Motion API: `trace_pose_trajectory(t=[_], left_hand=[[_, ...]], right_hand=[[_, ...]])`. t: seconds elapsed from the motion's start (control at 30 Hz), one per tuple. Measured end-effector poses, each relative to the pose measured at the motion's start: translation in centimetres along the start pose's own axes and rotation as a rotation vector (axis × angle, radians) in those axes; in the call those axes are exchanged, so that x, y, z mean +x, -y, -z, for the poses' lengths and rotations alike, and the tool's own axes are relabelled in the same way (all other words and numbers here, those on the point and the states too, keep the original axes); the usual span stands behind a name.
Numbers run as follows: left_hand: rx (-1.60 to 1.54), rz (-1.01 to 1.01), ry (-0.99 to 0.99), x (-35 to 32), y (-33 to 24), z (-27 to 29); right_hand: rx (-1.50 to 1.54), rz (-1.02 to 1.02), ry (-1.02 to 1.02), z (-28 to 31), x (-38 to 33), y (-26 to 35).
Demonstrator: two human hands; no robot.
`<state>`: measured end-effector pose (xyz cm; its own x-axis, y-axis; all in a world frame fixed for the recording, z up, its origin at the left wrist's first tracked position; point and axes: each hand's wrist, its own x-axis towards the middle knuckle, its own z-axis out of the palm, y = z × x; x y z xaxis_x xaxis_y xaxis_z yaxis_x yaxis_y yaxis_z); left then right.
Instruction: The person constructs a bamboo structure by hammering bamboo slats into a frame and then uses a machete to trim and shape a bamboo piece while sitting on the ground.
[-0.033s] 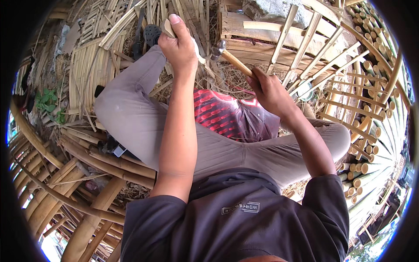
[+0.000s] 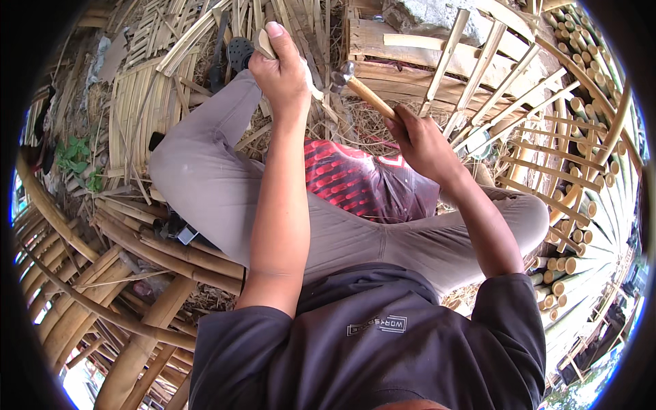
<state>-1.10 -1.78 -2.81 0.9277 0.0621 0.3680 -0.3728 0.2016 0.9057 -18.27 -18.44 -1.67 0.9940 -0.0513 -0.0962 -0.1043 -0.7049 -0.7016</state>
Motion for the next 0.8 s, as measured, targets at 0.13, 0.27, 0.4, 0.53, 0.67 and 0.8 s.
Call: trace_pose_trajectory(t=[0.13, 0.27, 0.4, 0.53, 0.67, 0.8], left_hand=[[-0.159, 0.037, -0.083, -0.4, -1.4, -0.8], [-0.132, -0.029, -0.115, -0.1, -2.7, 0.2], [-0.100, -0.073, -0.081, 0.7, -3.7, 0.1], [-0.046, -0.106, -0.086, 0.4, -4.5, -1.3], [0.002, -0.117, -0.089, 0.0, -3.1, -2.0], [0.033, -0.186, -0.062, -0.5, -1.4, -2.3]], right_hand=[[0.080, 0.008, -0.063, -1.5, 0.4, -0.7], [0.048, -0.047, -0.042, -1.4, 0.1, -1.7], [0.084, -0.090, -0.121, -0.2, -0.1, -2.1], [0.099, -0.144, -0.158, 0.2, -0.2, -2.9], [0.103, -0.155, -0.145, 0.5, -0.2, -3.0], [0.098, -0.182, -0.114, 0.3, 0.0, -2.3]])
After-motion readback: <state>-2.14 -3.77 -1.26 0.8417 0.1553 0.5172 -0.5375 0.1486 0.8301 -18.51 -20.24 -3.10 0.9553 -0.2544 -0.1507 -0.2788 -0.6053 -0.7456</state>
